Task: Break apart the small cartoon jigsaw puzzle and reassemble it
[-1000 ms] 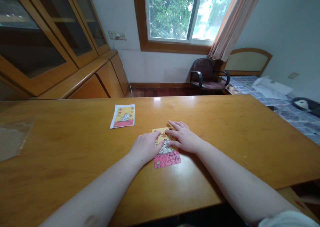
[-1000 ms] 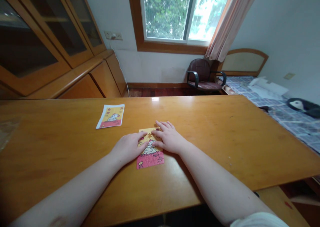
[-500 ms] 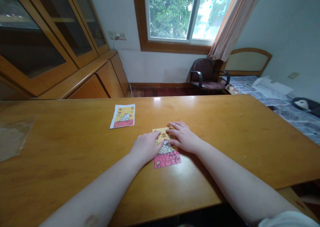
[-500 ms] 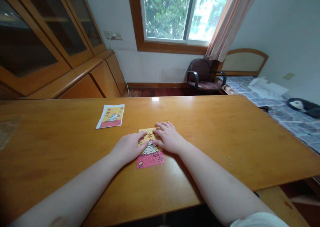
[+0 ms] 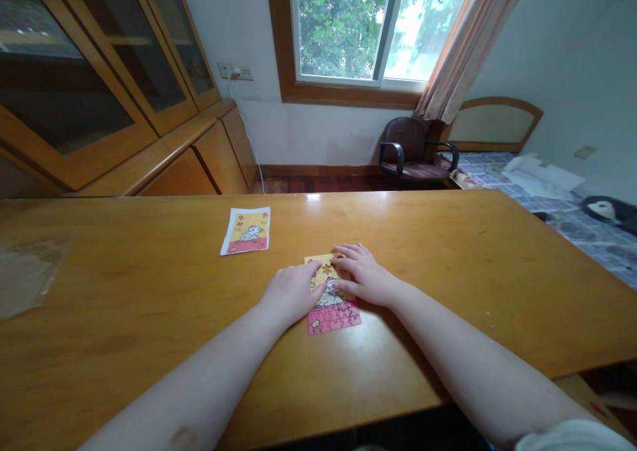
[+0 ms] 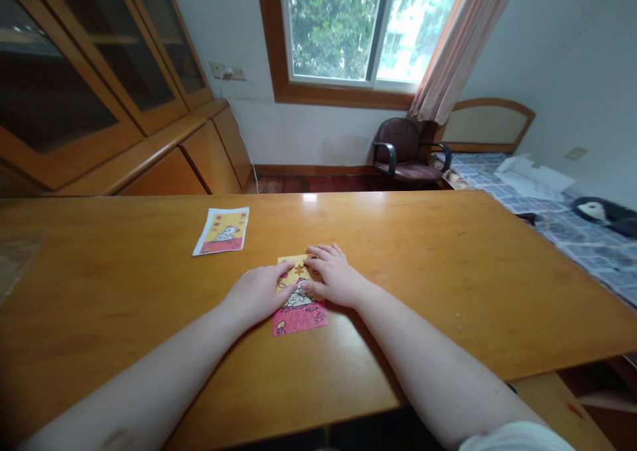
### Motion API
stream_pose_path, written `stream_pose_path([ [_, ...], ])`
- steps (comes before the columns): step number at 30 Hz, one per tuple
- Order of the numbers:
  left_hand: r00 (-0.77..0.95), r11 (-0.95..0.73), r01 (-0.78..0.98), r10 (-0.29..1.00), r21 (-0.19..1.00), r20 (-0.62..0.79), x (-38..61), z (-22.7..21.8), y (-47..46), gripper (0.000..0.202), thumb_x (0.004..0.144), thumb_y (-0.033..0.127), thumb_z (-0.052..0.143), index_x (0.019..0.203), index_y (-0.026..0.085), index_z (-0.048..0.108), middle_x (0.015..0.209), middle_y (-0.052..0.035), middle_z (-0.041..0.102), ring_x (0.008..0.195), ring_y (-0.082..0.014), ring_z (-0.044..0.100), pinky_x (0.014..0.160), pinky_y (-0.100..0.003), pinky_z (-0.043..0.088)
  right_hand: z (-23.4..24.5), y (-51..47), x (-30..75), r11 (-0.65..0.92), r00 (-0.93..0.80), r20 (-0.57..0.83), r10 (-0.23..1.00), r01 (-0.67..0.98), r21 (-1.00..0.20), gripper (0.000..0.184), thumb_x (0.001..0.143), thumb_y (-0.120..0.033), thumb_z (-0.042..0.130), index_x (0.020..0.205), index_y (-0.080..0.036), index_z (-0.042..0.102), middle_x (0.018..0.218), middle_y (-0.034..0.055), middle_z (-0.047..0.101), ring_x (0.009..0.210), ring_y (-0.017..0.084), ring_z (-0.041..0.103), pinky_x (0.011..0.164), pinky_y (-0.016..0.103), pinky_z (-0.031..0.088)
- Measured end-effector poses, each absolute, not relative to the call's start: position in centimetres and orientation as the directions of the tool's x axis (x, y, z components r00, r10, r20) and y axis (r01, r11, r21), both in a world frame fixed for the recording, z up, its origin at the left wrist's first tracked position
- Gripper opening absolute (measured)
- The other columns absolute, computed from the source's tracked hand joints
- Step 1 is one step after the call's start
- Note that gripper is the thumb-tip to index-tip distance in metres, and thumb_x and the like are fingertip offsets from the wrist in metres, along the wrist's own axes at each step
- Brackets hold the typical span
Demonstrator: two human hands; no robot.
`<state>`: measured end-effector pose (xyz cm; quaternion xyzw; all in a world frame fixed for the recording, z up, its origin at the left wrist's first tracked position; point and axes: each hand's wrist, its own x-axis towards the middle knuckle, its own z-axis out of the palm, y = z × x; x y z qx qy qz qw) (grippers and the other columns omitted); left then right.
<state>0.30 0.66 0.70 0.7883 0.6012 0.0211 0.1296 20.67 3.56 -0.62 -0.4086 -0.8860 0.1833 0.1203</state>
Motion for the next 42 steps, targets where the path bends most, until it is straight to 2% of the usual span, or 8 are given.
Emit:
stream_pose_path([
  [10, 0.27, -0.239, 0.943, 0.956, 0.233, -0.112, 0.3, 0.4, 0.8, 0.049, 0.084, 0.053, 0.047, 0.125, 0.026, 0.053, 0.104, -0.008, 0.071, 0.093, -0.0279, 0.065, 0.074, -0.035, 0.046, -0.8, 3.7, 20.8, 0.599, -0.648, 0.066, 0.758, 0.653, -0.463, 0.059, 0.086, -0.057, 0.05, 0.13, -0.018, 0.054, 0.134, 0.0127, 0.053, 0.131, 0.029, 0.037, 0.112, 0.056, 0.014],
  [21, 0.26, -0.228, 0.925, 0.963, 0.304, -0.068, 0.1, 0.3, 1.0, 0.048, 0.083, 0.05, 0.05, 0.124, 0.025, 0.053, 0.106, -0.0069, 0.07, 0.093, -0.0258, 0.065, 0.075, -0.033, 0.046, -0.7, 3.9, 20.8, 0.616, -0.668, 0.058, 0.742, 0.644, -0.454, 0.057, 0.086, -0.057, 0.051, 0.129, -0.02, 0.055, 0.136, 0.0119, 0.053, 0.133, 0.028, 0.036, 0.112, 0.055, 0.013],
  [26, 0.294, -0.276, 0.925, 0.955, 0.261, -0.033, -0.3, 0.5, 1.8, 0.047, 0.085, 0.044, 0.049, 0.128, 0.026, 0.054, 0.111, -0.0073, 0.068, 0.101, -0.0251, 0.061, 0.085, -0.034, 0.044, -0.5, 3.8, 20.8, 0.612, -0.666, 0.054, 0.744, 0.646, -0.457, 0.055, 0.085, -0.055, 0.053, 0.128, -0.02, 0.057, 0.137, 0.0123, 0.051, 0.135, 0.028, 0.034, 0.113, 0.055, 0.013],
  [35, 0.308, -0.28, 0.926, 0.948, 0.254, -0.08, -0.2, 0.5, 2.1, 0.046, 0.085, 0.045, 0.048, 0.128, 0.031, 0.055, 0.11, -0.0067, 0.067, 0.099, -0.0247, 0.061, 0.083, -0.034, 0.044, -0.4, 3.7, 20.7, 0.597, -0.658, 0.054, 0.751, 0.641, -0.483, 0.058, 0.085, -0.055, 0.054, 0.13, -0.019, 0.054, 0.143, 0.0122, 0.044, 0.137, 0.029, 0.03, 0.113, 0.055, 0.013],
  [42, 0.306, -0.276, 0.925, 0.949, 0.261, -0.081, -0.2, 0.3, 2.3, 0.046, 0.085, 0.047, 0.049, 0.128, 0.034, 0.055, 0.106, -0.0063, 0.068, 0.097, -0.0247, 0.062, 0.081, -0.034, 0.044, -1.1, 3.9, 20.6, 0.601, -0.64, 0.118, 0.76, 0.62, -0.505, 0.052, 0.086, -0.051, 0.055, 0.127, -0.018, 0.056, 0.131, 0.0124, 0.056, 0.131, 0.027, 0.039, 0.112, 0.053, 0.017],
])
